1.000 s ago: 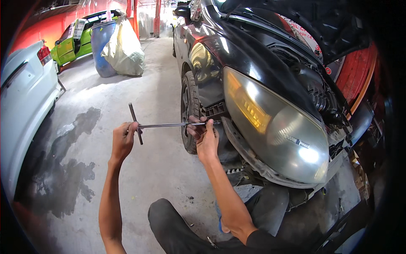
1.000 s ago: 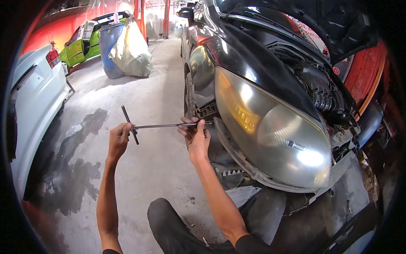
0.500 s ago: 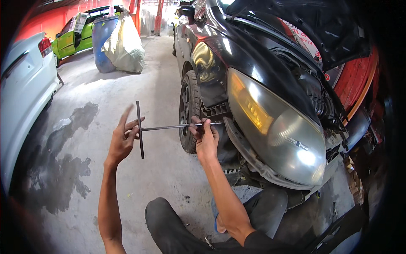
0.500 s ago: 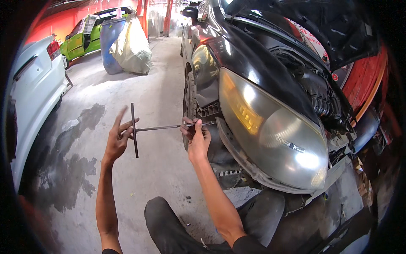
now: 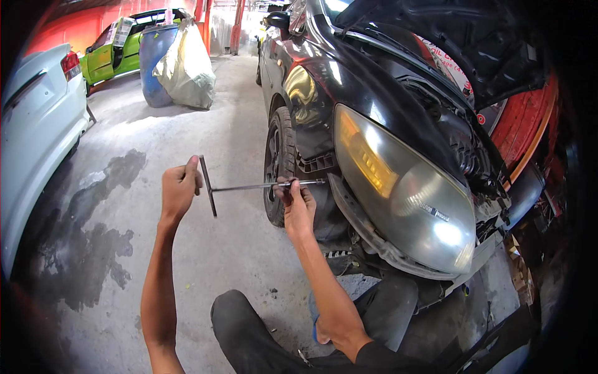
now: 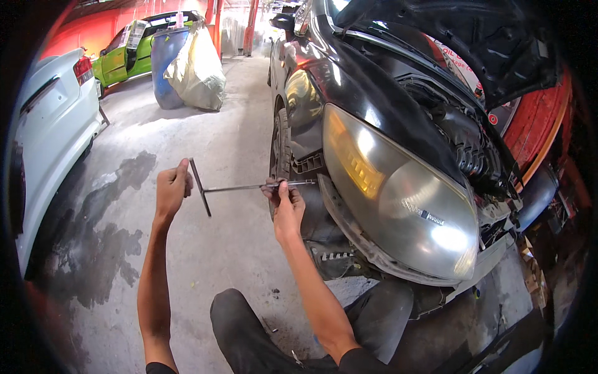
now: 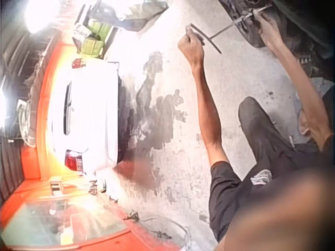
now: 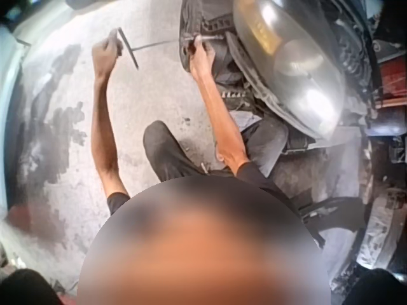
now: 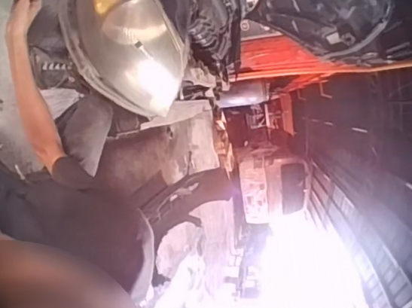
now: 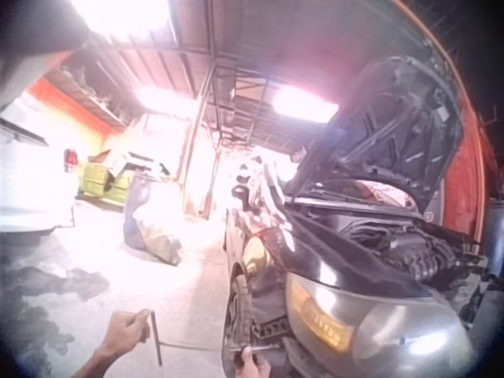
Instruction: Removing screws and detaching a vehicle headlight and bumper components.
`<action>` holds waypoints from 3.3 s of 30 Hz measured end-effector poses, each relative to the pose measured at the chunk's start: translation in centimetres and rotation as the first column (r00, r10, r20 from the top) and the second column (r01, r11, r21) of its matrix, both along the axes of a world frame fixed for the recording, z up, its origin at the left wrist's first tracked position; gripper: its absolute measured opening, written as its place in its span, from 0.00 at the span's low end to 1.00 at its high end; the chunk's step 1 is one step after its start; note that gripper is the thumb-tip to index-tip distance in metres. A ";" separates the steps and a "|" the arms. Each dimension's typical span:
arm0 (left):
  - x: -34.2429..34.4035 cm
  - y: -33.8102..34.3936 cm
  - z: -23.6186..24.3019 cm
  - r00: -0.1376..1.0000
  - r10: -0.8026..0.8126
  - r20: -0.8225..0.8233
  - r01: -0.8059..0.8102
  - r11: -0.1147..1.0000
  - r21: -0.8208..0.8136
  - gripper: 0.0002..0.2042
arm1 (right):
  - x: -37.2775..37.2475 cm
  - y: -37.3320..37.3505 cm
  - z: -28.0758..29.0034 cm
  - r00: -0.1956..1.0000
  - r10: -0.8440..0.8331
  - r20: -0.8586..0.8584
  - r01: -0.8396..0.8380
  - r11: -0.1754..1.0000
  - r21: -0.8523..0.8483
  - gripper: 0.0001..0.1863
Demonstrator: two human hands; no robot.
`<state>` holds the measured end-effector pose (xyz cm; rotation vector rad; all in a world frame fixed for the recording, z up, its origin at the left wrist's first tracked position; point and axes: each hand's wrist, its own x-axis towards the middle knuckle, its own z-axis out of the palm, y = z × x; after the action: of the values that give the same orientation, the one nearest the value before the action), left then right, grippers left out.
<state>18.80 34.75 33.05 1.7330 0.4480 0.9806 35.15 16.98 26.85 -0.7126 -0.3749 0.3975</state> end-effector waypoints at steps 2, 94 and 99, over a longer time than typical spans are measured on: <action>-0.8 0.3 -0.5 0.980 0.197 -0.009 -0.193 0.968 0.161 0.25 | -0.4 -0.2 -0.4 0.998 -0.053 0.032 0.054 0.997 -0.046 0.11; -19.8 -11.0 -49.8 0.365 0.756 -0.544 -0.619 0.633 0.464 0.19 | -0.7 -14.6 -2.6 0.484 -0.649 0.587 0.756 0.648 0.092 0.32; -20.4 -10.8 -53.0 0.360 0.722 -0.591 -0.665 0.643 0.381 0.18 | -0.4 -14.0 -3.4 0.466 -0.648 0.603 0.757 0.644 0.107 0.46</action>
<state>-1.60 23.90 -19.94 1.9774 1.8305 0.8314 34.79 3.02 23.48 -1.1039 -0.6011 -0.6517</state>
